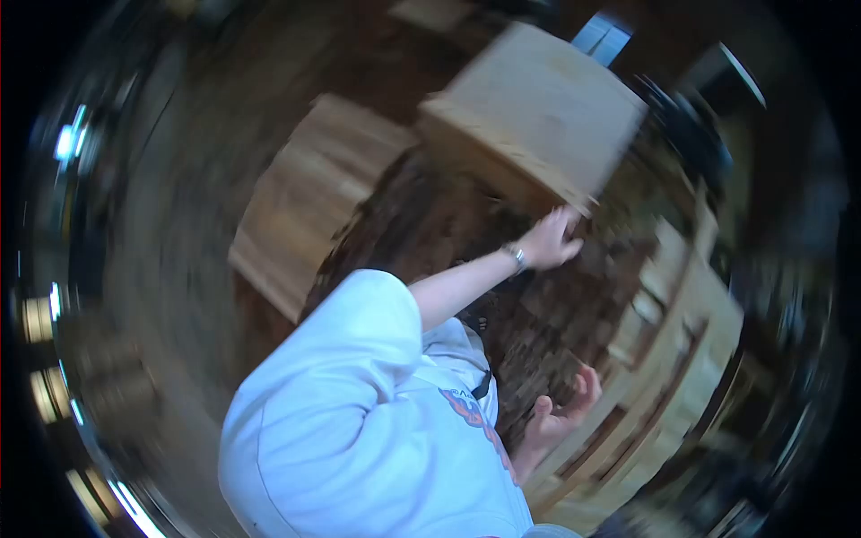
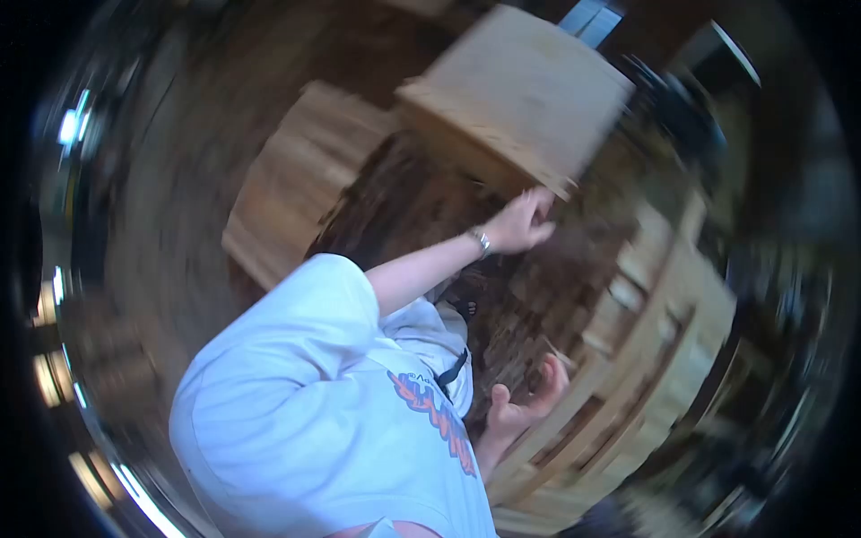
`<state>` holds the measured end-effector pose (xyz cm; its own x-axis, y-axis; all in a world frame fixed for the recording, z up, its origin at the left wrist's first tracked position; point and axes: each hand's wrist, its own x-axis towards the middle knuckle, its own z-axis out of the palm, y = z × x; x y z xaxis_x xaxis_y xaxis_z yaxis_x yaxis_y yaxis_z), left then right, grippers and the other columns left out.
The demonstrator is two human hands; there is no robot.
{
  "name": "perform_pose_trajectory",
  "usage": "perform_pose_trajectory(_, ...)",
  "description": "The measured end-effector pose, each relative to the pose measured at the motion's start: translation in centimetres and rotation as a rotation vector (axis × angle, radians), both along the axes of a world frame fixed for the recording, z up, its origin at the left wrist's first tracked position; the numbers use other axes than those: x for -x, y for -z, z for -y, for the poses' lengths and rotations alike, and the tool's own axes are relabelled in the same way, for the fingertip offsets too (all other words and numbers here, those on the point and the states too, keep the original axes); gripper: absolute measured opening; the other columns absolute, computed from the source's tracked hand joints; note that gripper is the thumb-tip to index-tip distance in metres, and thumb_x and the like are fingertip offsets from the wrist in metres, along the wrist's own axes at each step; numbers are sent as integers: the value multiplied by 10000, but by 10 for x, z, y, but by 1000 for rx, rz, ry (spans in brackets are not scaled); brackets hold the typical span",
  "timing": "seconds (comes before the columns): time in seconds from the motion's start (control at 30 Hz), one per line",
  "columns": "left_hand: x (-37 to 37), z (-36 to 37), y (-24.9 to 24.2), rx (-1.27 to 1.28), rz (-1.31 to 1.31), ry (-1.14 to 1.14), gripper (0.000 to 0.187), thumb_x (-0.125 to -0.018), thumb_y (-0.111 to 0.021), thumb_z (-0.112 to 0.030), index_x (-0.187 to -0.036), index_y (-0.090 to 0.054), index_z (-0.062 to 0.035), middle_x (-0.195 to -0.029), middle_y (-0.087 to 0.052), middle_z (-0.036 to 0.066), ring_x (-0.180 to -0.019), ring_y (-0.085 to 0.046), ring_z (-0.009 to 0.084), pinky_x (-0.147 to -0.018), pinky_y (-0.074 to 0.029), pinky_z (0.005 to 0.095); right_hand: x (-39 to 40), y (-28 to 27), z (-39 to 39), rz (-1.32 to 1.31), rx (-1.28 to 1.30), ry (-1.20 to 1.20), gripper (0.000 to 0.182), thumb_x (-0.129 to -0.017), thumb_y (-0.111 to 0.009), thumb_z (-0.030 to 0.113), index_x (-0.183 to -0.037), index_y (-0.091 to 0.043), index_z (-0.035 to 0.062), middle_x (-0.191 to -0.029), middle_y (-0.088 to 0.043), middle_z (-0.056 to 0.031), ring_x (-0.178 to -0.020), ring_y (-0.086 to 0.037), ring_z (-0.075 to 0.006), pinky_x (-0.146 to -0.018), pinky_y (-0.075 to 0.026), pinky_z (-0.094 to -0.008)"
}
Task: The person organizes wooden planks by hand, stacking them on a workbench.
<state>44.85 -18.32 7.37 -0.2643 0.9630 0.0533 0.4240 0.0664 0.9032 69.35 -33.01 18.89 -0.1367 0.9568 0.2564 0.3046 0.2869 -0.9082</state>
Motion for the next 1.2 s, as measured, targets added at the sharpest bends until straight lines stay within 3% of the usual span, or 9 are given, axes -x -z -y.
perform_pose_trajectory(0.1, 61, 194, 91, 361, -167, -34, 680, -815, -671, -310, -1371, -426, -5, -1198, -562, 224, -1155, -548, 358, -979, -455, 439, 71, 4, 4, -51, 375, -536, 839, -689, -855, 429, -1316, -503, -3, -1173, -601, -134, -1101, -577, -246, -967, -430, -368)
perform_pose_trajectory(0.27, 133, 479, 116, 608, 110, -1056, 401, -721, -685, -251, -1049, -665, -22, -858, -699, 199, -832, -688, 335, -743, -554, 425, 180, 39, 13, 450, 497, -1209, 731, -751, -830, 325, -1339, -508, 34, -1170, -635, -102, -1053, -601, -199, -935, -451, -338)
perform_pose_trajectory(0.5, 237, 765, 257, 587, 401, -1805, 701, -757, -764, -504, -1233, -604, -15, -1192, -644, 214, -1095, -630, 284, -934, -498, 381, 430, 170, 153, 548, 893, -1532, 524, -940, -644, 320, -1340, -497, 14, -1170, -626, -100, -1014, -613, -173, -882, -482, -308)
perform_pose_trajectory(0.63, 290, 809, 341, 362, 958, -1785, 958, -699, -812, -511, -1382, -447, 54, -1406, -495, 217, -1304, -472, 303, -1104, -355, 407, 519, 279, 252, 1062, 1087, -1383, 467, -986, -565, 358, -1312, -524, 26, -1143, -634, -87, -953, -622, -145, -853, -483, -284)
perform_pose_trajectory(0.7, 316, 802, 361, -8, 1225, -1358, 1046, -675, -837, -465, -1436, -345, 57, -1435, -445, 232, -1333, -431, 294, -1137, -304, 401, 546, 306, 291, 1051, 979, -1523, 475, -986, -566, 360, -1314, -520, 19, -1125, -635, -76, -971, -618, -145, -852, -480, -283)
perform_pose_trajectory(0.87, 301, 761, 389, -251, 1332, -1514, 1122, -640, -874, -308, -1472, -221, 66, -1274, -568, 244, -1220, -542, 291, -1077, -390, 388, 559, 336, 364, 1118, 1038, -1476, 512, -964, -609, 338, -1329, -492, -1, -1124, -629, -78, -978, -610, -162, -853, -479, -290)
perform_pose_trajectory(1.03, 273, 757, 288, -248, 1313, -1523, 1057, -709, -843, -145, -1474, -151, 84, -1329, -516, 230, -1203, -557, 230, -935, -512, 365, 581, 366, 420, 1110, 720, -1708, 821, -815, -783, 332, -1438, -356, 10, -1296, -553, -153, -1124, -577, -230, -965, -473, -355)
perform_pose_trajectory(1.1, 266, 742, 223, -469, 1441, -1479, 1103, -702, -866, -221, -1493, -148, 50, -1440, -394, 210, -1302, -456, 252, -988, -480, 376, 596, 349, 442, 1016, 1541, -1662, 1003, -714, -841, 282, -1479, -245, 28, -1309, -513, -174, -1152, -556, -262, -965, -480, -389)
perform_pose_trajectory(1.2, 236, 731, 231, -97, 926, -1478, 1088, -692, -874, -247, -1495, -194, 30, -1438, -395, 196, -1296, -455, 279, -1039, -436, 394, 591, 307, 443, 790, 1463, -1578, 1043, -585, -831, 200, -1436, -260, 4, -1190, -521, -153, -1142, -533, -283, -960, -478, -401)
